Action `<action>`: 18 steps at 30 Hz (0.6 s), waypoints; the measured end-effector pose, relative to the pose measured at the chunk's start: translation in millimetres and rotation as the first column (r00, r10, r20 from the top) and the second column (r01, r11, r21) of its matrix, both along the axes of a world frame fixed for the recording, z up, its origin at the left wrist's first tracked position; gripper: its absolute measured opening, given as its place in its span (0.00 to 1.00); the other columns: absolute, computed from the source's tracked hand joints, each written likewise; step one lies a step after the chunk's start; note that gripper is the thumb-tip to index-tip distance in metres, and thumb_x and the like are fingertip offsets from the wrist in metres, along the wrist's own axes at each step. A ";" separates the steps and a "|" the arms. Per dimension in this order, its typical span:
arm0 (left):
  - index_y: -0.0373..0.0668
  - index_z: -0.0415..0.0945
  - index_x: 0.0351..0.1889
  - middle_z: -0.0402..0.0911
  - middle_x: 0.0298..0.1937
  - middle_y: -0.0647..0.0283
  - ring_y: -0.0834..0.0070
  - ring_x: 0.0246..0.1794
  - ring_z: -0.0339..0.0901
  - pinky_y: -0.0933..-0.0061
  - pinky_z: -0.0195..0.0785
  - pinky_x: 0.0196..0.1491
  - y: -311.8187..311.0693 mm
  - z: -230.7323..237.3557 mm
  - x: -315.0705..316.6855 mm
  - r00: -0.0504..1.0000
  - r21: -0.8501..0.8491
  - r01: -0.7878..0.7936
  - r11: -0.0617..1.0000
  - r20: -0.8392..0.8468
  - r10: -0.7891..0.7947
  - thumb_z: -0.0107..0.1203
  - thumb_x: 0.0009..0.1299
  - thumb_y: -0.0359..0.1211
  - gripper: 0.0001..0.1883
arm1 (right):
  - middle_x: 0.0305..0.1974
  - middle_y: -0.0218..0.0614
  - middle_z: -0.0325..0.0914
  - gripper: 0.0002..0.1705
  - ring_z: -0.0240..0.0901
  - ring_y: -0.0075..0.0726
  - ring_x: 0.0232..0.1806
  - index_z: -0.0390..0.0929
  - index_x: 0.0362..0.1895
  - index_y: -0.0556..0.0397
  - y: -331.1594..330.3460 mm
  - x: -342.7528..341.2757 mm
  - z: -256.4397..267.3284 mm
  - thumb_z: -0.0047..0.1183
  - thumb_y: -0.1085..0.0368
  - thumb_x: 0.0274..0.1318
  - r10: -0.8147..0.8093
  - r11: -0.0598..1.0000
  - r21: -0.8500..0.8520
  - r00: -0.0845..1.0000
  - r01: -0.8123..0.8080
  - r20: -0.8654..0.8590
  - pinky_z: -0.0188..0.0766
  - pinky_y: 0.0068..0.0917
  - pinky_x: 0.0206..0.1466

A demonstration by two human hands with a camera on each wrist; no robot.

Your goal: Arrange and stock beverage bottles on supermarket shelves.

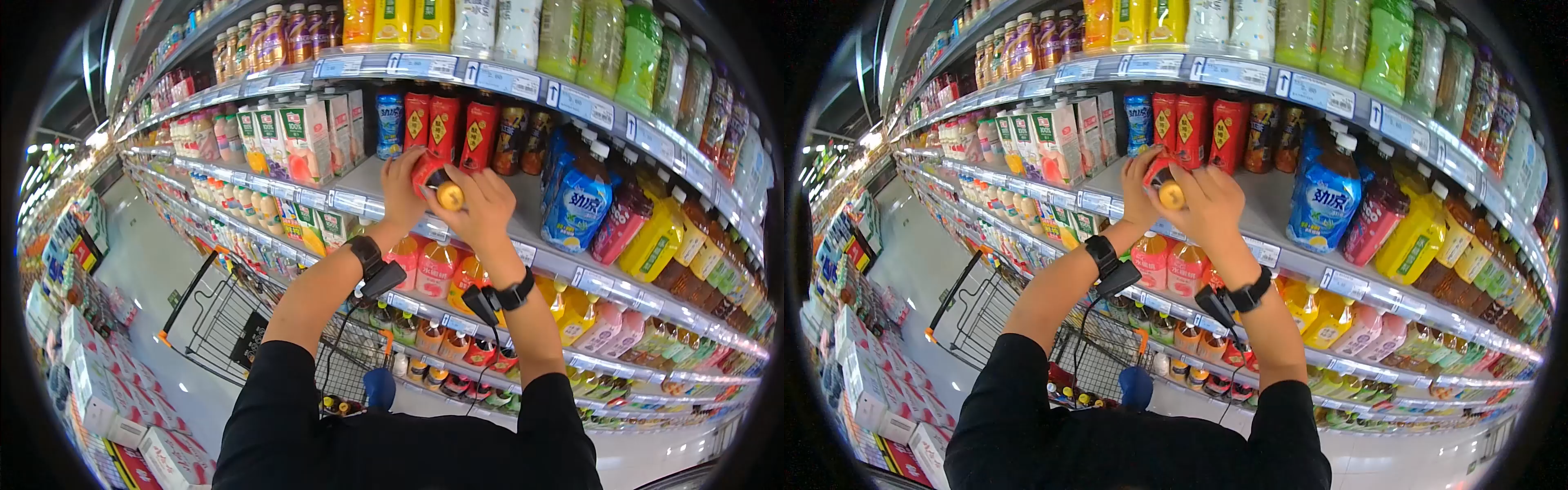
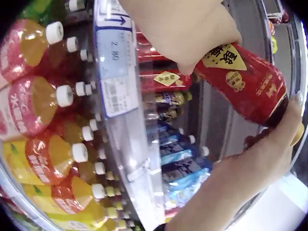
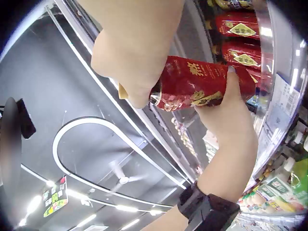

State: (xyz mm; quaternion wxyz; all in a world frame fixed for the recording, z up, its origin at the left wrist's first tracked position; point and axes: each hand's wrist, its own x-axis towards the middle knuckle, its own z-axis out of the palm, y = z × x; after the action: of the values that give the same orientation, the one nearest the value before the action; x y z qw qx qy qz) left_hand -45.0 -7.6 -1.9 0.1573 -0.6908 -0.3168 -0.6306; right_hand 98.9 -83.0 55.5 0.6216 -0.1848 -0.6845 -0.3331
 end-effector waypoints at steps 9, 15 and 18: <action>0.45 0.70 0.52 0.75 0.52 0.59 0.60 0.54 0.72 0.54 0.55 0.57 -125.8 -27.9 -15.0 0.996 0.150 0.083 0.985 -0.033 -0.079 0.67 0.48 0.42 0.32 | 0.14 0.25 0.56 0.21 0.59 0.30 0.15 0.79 0.31 0.50 -106.1 21.6 -24.4 0.70 0.55 0.31 0.200 0.973 -0.178 0.929 -0.150 0.311 0.57 0.25 0.19; 0.40 0.70 0.53 0.77 0.37 0.54 0.53 0.39 0.75 0.56 0.66 0.47 -195.2 -149.3 -33.9 0.950 -0.599 0.102 0.794 -0.178 -0.256 0.69 0.43 0.51 0.41 | 0.16 0.32 0.66 0.11 0.66 0.37 0.17 0.75 0.25 0.50 -92.9 -1.2 -91.6 0.63 0.65 0.33 0.515 0.693 -0.629 0.852 -0.351 0.092 0.63 0.29 0.21; 0.38 0.69 0.53 0.77 0.35 0.50 0.50 0.35 0.75 0.55 0.69 0.42 -215.3 -187.0 -41.3 0.974 -0.891 0.102 0.443 -0.001 -0.227 0.68 0.44 0.51 0.40 | 0.18 0.36 0.70 0.09 0.69 0.42 0.18 0.73 0.23 0.51 -75.7 -24.2 -150.3 0.60 0.68 0.35 0.473 0.507 -0.802 0.880 -0.315 -0.047 0.65 0.31 0.22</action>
State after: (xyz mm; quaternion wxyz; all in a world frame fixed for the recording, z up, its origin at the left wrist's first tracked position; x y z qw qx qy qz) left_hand -86.4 -222.9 -188.9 -0.2673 -0.7357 -0.5190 -0.3435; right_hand 74.7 -158.7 -94.8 0.4700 -0.2477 -0.8356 0.1395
